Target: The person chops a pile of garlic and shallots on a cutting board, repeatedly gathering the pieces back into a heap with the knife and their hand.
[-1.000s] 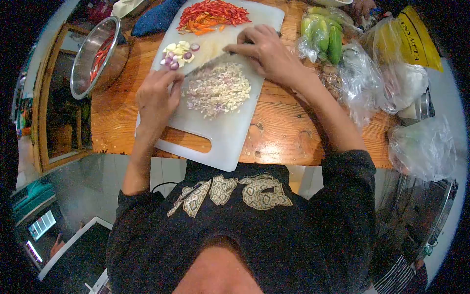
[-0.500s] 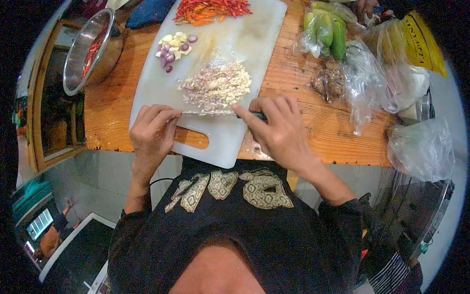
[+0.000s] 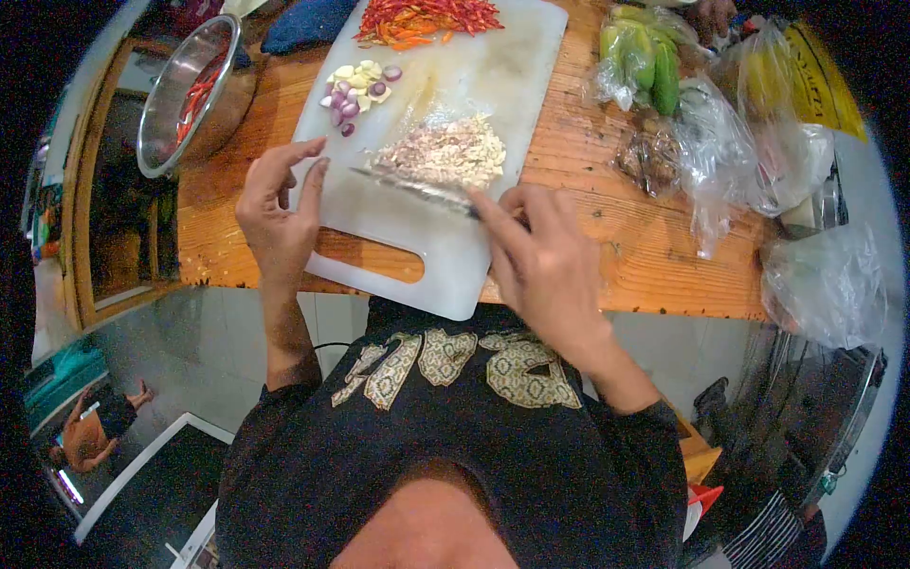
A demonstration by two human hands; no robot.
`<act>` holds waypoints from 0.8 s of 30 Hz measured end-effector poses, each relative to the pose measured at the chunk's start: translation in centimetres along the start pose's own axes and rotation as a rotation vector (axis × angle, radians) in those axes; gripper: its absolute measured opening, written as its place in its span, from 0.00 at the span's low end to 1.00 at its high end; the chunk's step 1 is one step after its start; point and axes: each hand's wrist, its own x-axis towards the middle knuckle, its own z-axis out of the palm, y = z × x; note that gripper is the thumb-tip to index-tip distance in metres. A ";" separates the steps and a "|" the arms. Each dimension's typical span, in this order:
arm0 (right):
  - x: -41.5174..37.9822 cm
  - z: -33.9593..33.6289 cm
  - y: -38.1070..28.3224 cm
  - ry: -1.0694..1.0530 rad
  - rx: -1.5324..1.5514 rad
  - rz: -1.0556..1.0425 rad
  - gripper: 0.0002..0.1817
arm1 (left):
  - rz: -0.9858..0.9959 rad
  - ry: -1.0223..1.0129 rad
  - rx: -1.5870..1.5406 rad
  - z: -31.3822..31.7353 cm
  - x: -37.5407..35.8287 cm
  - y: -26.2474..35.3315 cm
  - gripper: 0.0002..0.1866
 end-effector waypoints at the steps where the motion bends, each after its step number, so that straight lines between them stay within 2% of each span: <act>1: -0.2 0.2 -0.8 -0.024 -0.023 -0.003 0.25 | -0.046 0.016 -0.004 -0.1 -0.1 -0.2 0.10; 4: -0.5 2.1 -1.7 -0.032 0.041 0.031 0.23 | -0.105 0.047 -0.002 0.0 -0.3 -0.3 0.09; 8: 0.7 2.3 -1.7 0.014 -0.035 0.080 0.21 | -0.104 0.033 0.007 0.5 -0.7 -0.5 0.12; 11: 0.7 1.7 -1.2 0.047 -0.093 0.101 0.20 | 0.022 -0.022 0.109 0.9 -0.8 -1.0 0.16; 17: 0.1 -0.1 -1.1 0.058 -0.093 0.158 0.20 | 0.069 -0.159 0.115 1.4 -1.2 -1.0 0.25; 20: -0.4 -1.6 -0.1 -0.035 0.057 0.090 0.21 | 0.019 -0.185 0.060 1.7 -1.1 -0.7 0.28; 24: -0.4 -2.3 2.9 -0.152 0.021 0.021 0.21 | 0.021 -0.270 -0.030 1.9 -1.0 0.1 0.28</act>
